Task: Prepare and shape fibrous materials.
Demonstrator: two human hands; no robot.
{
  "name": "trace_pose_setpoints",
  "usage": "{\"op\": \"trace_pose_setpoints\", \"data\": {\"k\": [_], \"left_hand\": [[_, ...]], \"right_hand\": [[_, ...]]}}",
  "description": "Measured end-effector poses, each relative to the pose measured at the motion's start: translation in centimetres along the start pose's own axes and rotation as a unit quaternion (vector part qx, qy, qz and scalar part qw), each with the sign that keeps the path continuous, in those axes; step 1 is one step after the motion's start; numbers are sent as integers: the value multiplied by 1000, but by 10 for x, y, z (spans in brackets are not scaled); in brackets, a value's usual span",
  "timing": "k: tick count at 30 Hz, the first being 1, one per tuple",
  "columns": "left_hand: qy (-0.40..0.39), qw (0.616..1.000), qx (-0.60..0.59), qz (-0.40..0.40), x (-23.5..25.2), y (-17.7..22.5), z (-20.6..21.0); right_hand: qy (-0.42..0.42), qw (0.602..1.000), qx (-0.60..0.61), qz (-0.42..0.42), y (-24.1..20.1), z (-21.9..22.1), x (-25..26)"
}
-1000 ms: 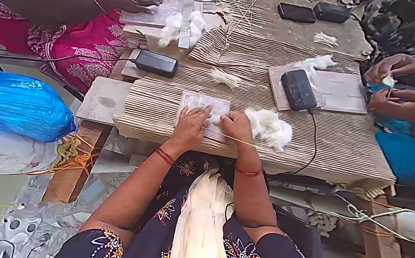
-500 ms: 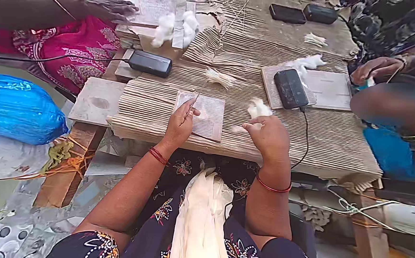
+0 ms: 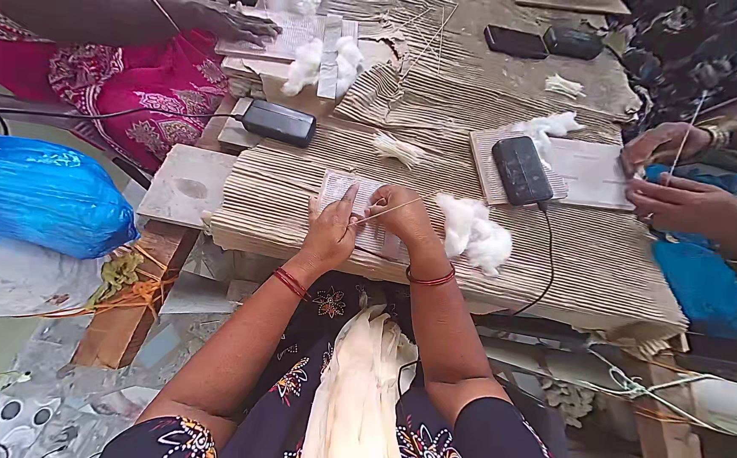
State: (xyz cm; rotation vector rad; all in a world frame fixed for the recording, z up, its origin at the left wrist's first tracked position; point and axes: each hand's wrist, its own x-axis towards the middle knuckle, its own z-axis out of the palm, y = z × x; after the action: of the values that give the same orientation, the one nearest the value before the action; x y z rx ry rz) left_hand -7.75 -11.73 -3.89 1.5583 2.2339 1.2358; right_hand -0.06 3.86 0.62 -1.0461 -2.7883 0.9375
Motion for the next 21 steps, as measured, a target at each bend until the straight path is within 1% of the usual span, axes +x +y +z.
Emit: {"op": "trace_pose_setpoints", "data": {"k": [2, 5, 7, 9, 11, 13, 15, 17, 19, 21], "left_hand": [[8, 999, 27, -16, 1, 1, -4], [4, 998, 48, -41, 2, 5, -10], [17, 998, 42, -43, 1, 6, -8], [34, 999, 26, -20, 1, 6, -4], [53, 998, 0, 22, 1, 4, 1], [67, 996, -23, 51, 1, 4, 4], [87, 993, -43, 64, 2, 2, 5], [91, 992, -54, 65, 3, 0, 4], [60, 996, -42, 56, 3, -1, 3], [17, 999, -10, 47, 3, -1, 3]], "right_hand": [[17, 1000, -8, 24, 1, 0, -5], [48, 995, 1, 89, 7, -5, -16], [56, 993, 9, 108, 12, -5, -20], [68, 992, 30, 106, 16, -3, -23], [97, 986, 99, 89, 17, 4, -25], [125, 973, 183, 69, 13, 14, -28], [141, 958, 240, 65, 7, 22, -30], [149, 949, 265, 77, 4, 26, -29], [147, 952, 255, 80, 6, 26, -29], [136, 971, 177, 86, 6, 24, -31]]}}
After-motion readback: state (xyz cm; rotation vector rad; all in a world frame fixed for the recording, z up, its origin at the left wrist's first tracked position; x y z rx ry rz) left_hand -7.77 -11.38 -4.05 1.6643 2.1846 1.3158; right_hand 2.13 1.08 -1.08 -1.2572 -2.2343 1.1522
